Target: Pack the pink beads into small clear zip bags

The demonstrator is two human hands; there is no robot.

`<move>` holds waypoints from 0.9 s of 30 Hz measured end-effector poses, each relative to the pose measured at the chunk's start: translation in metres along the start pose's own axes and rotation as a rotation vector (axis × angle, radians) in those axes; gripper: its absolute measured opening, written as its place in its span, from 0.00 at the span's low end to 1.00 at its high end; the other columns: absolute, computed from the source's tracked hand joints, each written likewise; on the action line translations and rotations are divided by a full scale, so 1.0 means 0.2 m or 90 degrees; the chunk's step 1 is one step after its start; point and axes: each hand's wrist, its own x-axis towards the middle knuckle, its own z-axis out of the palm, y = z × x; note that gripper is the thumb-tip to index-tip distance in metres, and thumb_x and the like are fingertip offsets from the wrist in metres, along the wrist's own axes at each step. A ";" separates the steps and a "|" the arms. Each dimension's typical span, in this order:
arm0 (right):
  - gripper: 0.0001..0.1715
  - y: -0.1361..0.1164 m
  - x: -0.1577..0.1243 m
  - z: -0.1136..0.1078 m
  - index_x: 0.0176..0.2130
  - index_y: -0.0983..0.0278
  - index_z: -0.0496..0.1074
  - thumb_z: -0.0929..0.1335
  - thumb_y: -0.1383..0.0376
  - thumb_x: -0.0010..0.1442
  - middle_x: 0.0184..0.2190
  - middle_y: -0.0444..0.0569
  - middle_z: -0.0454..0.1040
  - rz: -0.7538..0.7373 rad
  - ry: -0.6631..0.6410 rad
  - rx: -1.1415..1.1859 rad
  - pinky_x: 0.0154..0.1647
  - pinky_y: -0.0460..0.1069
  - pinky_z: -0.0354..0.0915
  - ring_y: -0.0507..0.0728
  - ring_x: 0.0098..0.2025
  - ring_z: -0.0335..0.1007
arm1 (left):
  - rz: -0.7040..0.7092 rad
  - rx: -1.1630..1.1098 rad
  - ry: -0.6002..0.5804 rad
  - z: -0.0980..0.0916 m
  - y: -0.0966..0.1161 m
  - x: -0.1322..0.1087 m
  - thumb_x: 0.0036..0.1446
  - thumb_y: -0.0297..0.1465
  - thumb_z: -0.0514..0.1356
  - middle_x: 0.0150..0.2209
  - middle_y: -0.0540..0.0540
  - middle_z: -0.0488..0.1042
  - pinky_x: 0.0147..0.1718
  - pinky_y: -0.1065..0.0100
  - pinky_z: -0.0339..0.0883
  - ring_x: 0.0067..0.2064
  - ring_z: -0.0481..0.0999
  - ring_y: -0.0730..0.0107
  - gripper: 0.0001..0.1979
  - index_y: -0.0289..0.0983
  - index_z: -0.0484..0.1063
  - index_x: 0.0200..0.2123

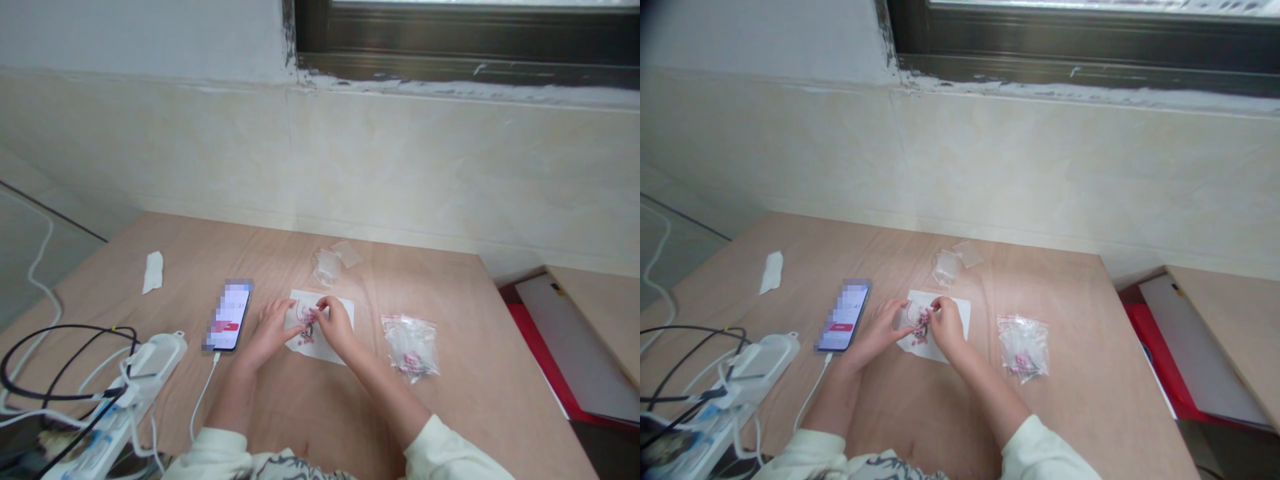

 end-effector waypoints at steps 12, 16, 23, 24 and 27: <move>0.04 0.06 -0.03 0.01 0.25 0.65 0.67 0.63 0.69 0.49 0.26 0.48 0.68 0.004 -0.011 -0.050 0.34 0.47 0.57 0.54 0.32 0.62 | 0.002 0.005 -0.010 0.00 0.01 -0.01 0.42 0.38 0.60 0.42 0.43 0.67 0.44 0.61 0.55 0.45 0.64 0.59 0.23 0.36 0.62 0.43; 0.04 -0.03 -0.03 -0.04 0.27 0.65 0.68 0.64 0.68 0.50 0.25 0.47 0.68 -0.012 0.038 0.043 0.33 0.47 0.57 0.53 0.30 0.62 | 0.006 0.008 -0.006 0.02 0.03 -0.01 0.42 0.36 0.60 0.41 0.44 0.67 0.43 0.61 0.55 0.45 0.64 0.59 0.22 0.37 0.62 0.42; 0.06 -0.12 -0.08 -0.08 0.32 0.64 0.69 0.63 0.67 0.51 0.28 0.47 0.67 -0.044 0.031 0.062 0.33 0.47 0.57 0.53 0.31 0.61 | 0.029 -0.025 0.021 0.04 0.04 -0.01 0.43 0.36 0.59 0.41 0.45 0.66 0.43 0.63 0.56 0.45 0.64 0.62 0.20 0.37 0.61 0.42; 0.06 -0.11 -0.09 -0.08 0.31 0.64 0.68 0.63 0.67 0.51 0.28 0.47 0.66 -0.035 0.049 0.046 0.34 0.47 0.57 0.53 0.32 0.61 | 0.024 -0.024 0.025 0.03 0.03 -0.02 0.43 0.37 0.59 0.41 0.45 0.66 0.43 0.62 0.56 0.45 0.64 0.61 0.21 0.37 0.61 0.42; 0.02 -0.06 -0.11 -0.03 0.26 0.65 0.66 0.64 0.68 0.49 0.26 0.47 0.66 0.015 0.038 -0.027 0.33 0.47 0.57 0.53 0.31 0.62 | 0.016 -0.024 0.036 0.00 0.00 -0.04 0.43 0.39 0.59 0.41 0.44 0.66 0.44 0.62 0.56 0.45 0.63 0.60 0.23 0.37 0.61 0.43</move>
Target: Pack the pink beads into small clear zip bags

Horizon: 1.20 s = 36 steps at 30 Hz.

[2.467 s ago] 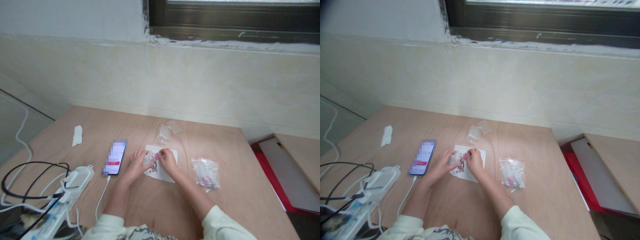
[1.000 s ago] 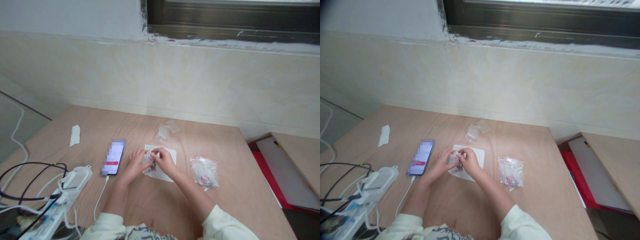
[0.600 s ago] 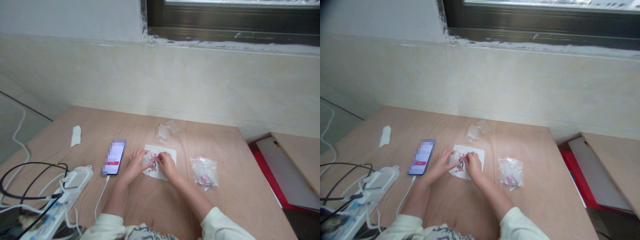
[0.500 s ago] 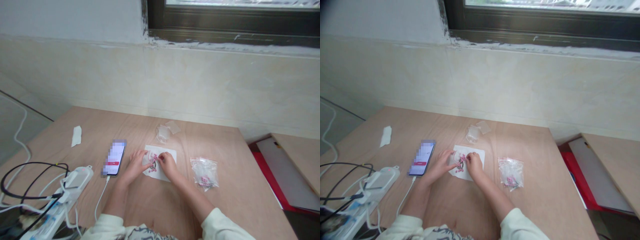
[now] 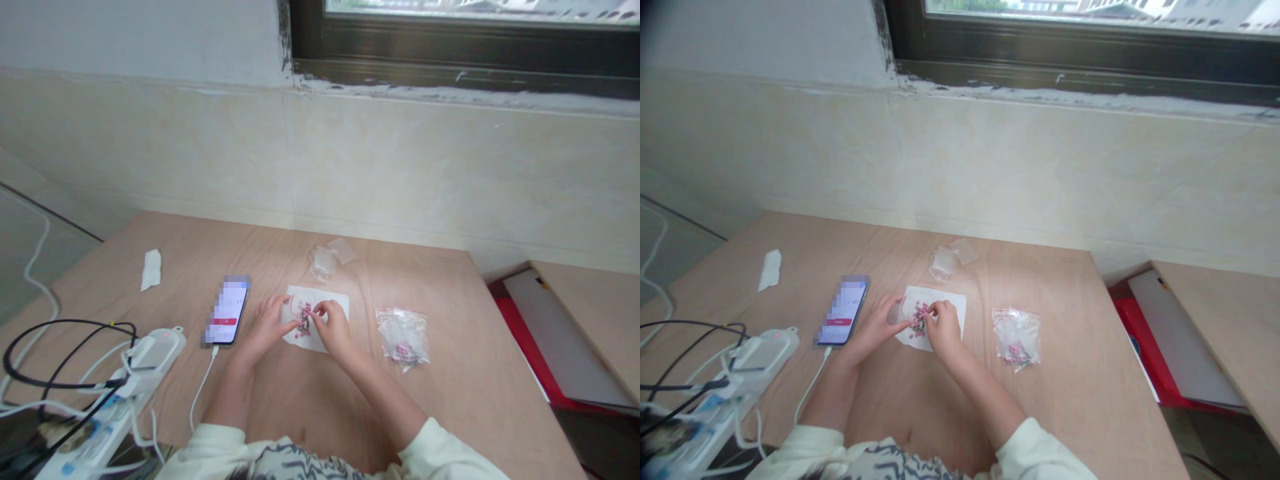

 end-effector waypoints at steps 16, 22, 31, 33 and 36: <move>0.05 -0.02 -0.03 0.07 0.28 0.67 0.68 0.62 0.69 0.49 0.28 0.57 0.72 0.100 -0.143 -0.260 0.24 0.47 0.52 0.58 0.29 0.68 | -0.007 -0.041 0.014 -0.04 0.01 -0.04 0.43 0.38 0.58 0.41 0.44 0.66 0.45 0.62 0.56 0.46 0.63 0.61 0.22 0.36 0.61 0.43; 0.06 -0.02 0.01 -0.03 0.26 0.66 0.68 0.63 0.67 0.49 0.22 0.51 0.70 0.128 -0.058 -0.089 0.22 0.45 0.53 0.54 0.24 0.65 | -0.006 -0.048 0.004 -0.01 0.04 -0.04 0.42 0.37 0.59 0.40 0.44 0.67 0.44 0.62 0.57 0.45 0.64 0.60 0.22 0.36 0.62 0.42; 0.08 -0.13 0.00 -0.08 0.29 0.63 0.72 0.64 0.64 0.50 0.26 0.47 0.67 -0.025 -0.043 0.099 0.32 0.47 0.58 0.53 0.32 0.62 | -0.059 -0.099 0.045 0.08 0.15 0.01 0.41 0.29 0.59 0.39 0.45 0.65 0.43 0.60 0.58 0.44 0.64 0.62 0.18 0.37 0.61 0.38; 0.07 -0.11 -0.01 -0.09 0.30 0.62 0.72 0.66 0.63 0.48 0.32 0.49 0.66 -0.031 -0.022 0.111 0.35 0.48 0.58 0.55 0.37 0.61 | -0.087 -0.125 0.059 0.08 0.17 0.01 0.40 0.28 0.60 0.39 0.45 0.65 0.43 0.59 0.58 0.44 0.64 0.61 0.19 0.36 0.60 0.38; 0.06 -0.08 -0.01 -0.12 0.28 0.64 0.70 0.65 0.65 0.48 0.31 0.48 0.68 -0.020 -0.041 0.203 0.33 0.47 0.60 0.54 0.35 0.63 | -0.096 -0.240 0.037 0.05 0.18 0.00 0.39 0.30 0.61 0.39 0.45 0.65 0.42 0.60 0.60 0.43 0.65 0.62 0.21 0.36 0.59 0.39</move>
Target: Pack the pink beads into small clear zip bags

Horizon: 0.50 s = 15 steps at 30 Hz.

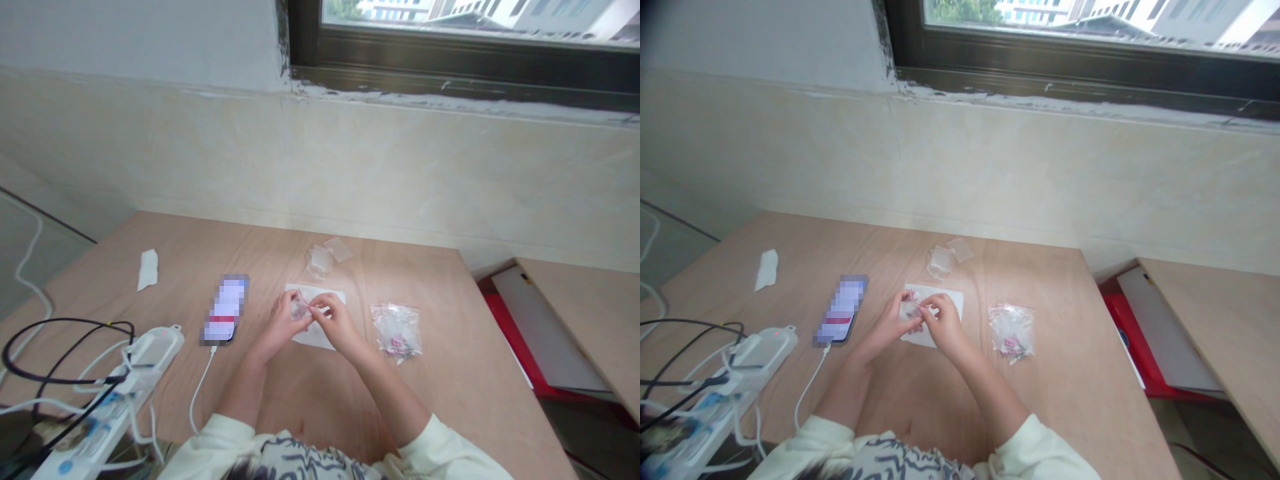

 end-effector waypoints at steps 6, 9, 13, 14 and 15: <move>0.10 0.02 0.02 -0.08 0.29 0.65 0.68 0.67 0.61 0.45 0.24 0.45 0.70 0.057 0.016 0.191 0.29 0.46 0.61 0.51 0.27 0.66 | -0.041 -0.312 -0.111 -0.08 0.03 0.00 0.51 0.37 0.51 0.32 0.48 0.68 0.29 0.71 0.65 0.34 0.70 0.71 0.13 0.36 0.59 0.39; 0.18 0.02 0.02 -0.08 0.33 0.65 0.66 0.69 0.60 0.41 0.20 0.43 0.69 0.122 0.017 0.293 0.26 0.46 0.60 0.50 0.23 0.65 | -0.055 -0.335 -0.104 -0.09 0.05 0.01 0.50 0.38 0.52 0.28 0.50 0.68 0.27 0.74 0.64 0.30 0.70 0.74 0.12 0.35 0.61 0.34; 0.15 0.02 0.02 -0.09 0.27 0.66 0.66 0.69 0.58 0.41 0.21 0.45 0.70 0.162 -0.005 0.308 0.26 0.46 0.59 0.50 0.23 0.64 | -0.067 -0.340 -0.092 -0.09 0.05 0.01 0.48 0.38 0.55 0.25 0.52 0.68 0.25 0.74 0.63 0.27 0.69 0.75 0.12 0.35 0.62 0.33; 0.14 0.02 0.02 -0.09 0.25 0.66 0.66 0.68 0.58 0.41 0.22 0.46 0.70 0.160 -0.007 0.300 0.26 0.46 0.59 0.50 0.24 0.64 | -0.068 -0.337 -0.093 -0.09 0.05 0.01 0.48 0.38 0.55 0.25 0.52 0.68 0.25 0.74 0.63 0.26 0.69 0.75 0.12 0.35 0.63 0.33; 0.13 0.02 0.02 -0.09 0.24 0.66 0.66 0.68 0.58 0.41 0.22 0.46 0.70 0.156 -0.005 0.291 0.27 0.46 0.59 0.50 0.24 0.64 | -0.067 -0.331 -0.095 -0.09 0.05 0.01 0.48 0.37 0.55 0.25 0.52 0.68 0.25 0.74 0.63 0.26 0.69 0.75 0.12 0.35 0.63 0.32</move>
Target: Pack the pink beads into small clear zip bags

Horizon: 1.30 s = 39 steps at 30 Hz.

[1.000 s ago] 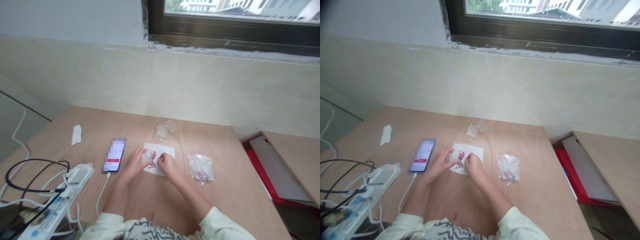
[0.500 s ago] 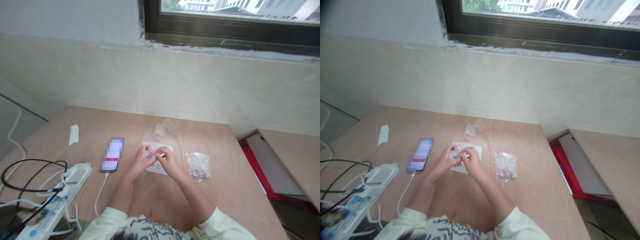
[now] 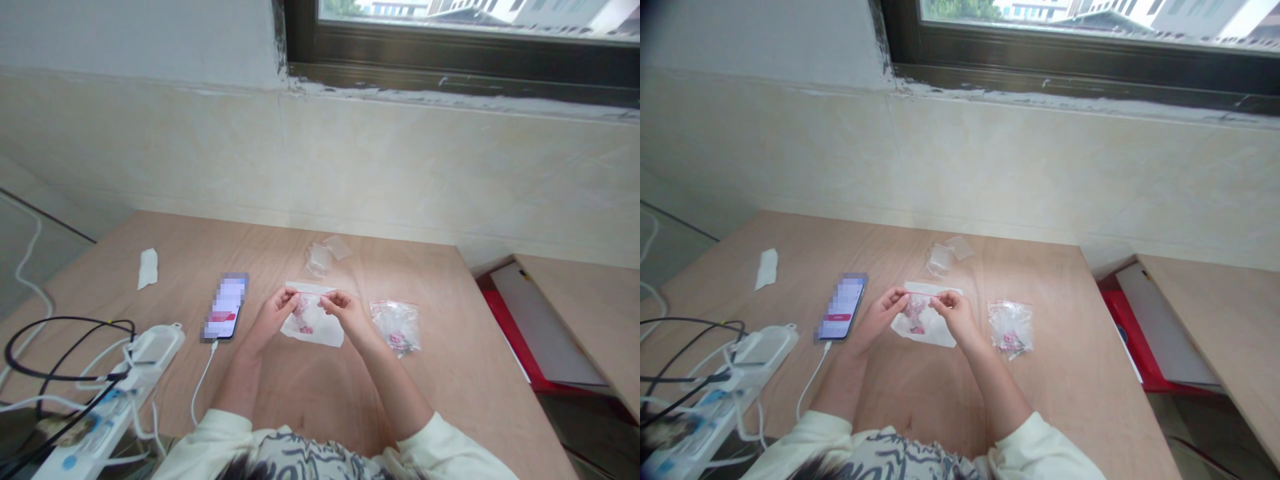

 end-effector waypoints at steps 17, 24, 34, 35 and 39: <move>0.07 -0.01 -0.03 -0.01 0.23 0.65 0.67 0.66 0.63 0.47 0.22 0.44 0.68 -0.113 0.018 -0.163 0.30 0.46 0.57 0.51 0.27 0.62 | 0.118 0.234 -0.022 0.00 0.05 -0.03 0.51 0.34 0.52 0.30 0.49 0.69 0.34 0.70 0.62 0.34 0.69 0.70 0.08 0.35 0.67 0.31; 0.07 -0.02 -0.06 0.02 0.23 0.65 0.65 0.65 0.63 0.47 0.22 0.43 0.65 -0.096 -0.003 -0.152 0.28 0.45 0.56 0.50 0.26 0.60 | 0.135 0.213 -0.078 0.04 0.05 -0.03 0.51 0.33 0.52 0.30 0.48 0.68 0.32 0.72 0.63 0.34 0.68 0.71 0.08 0.34 0.66 0.28; 0.12 -0.01 -0.06 -0.03 0.19 0.65 0.62 0.69 0.62 0.42 0.16 0.39 0.61 -0.026 -0.031 0.004 0.22 0.44 0.54 0.48 0.20 0.57 | 0.116 0.210 -0.067 0.04 0.04 -0.03 0.50 0.33 0.53 0.30 0.47 0.69 0.32 0.71 0.61 0.32 0.68 0.71 0.08 0.34 0.68 0.28; 0.12 -0.01 -0.06 -0.04 0.20 0.65 0.62 0.68 0.61 0.42 0.17 0.40 0.62 -0.011 -0.034 0.010 0.23 0.44 0.55 0.48 0.20 0.58 | 0.116 0.209 -0.053 0.04 0.04 -0.03 0.50 0.33 0.53 0.29 0.48 0.69 0.32 0.71 0.61 0.32 0.68 0.72 0.08 0.34 0.68 0.27; 0.12 0.02 -0.08 -0.03 0.26 0.66 0.65 0.68 0.59 0.43 0.23 0.43 0.67 0.027 -0.051 0.025 0.25 0.45 0.59 0.49 0.23 0.62 | 0.116 0.210 0.005 0.04 0.02 -0.02 0.49 0.33 0.54 0.26 0.49 0.68 0.33 0.71 0.61 0.31 0.67 0.72 0.08 0.34 0.67 0.25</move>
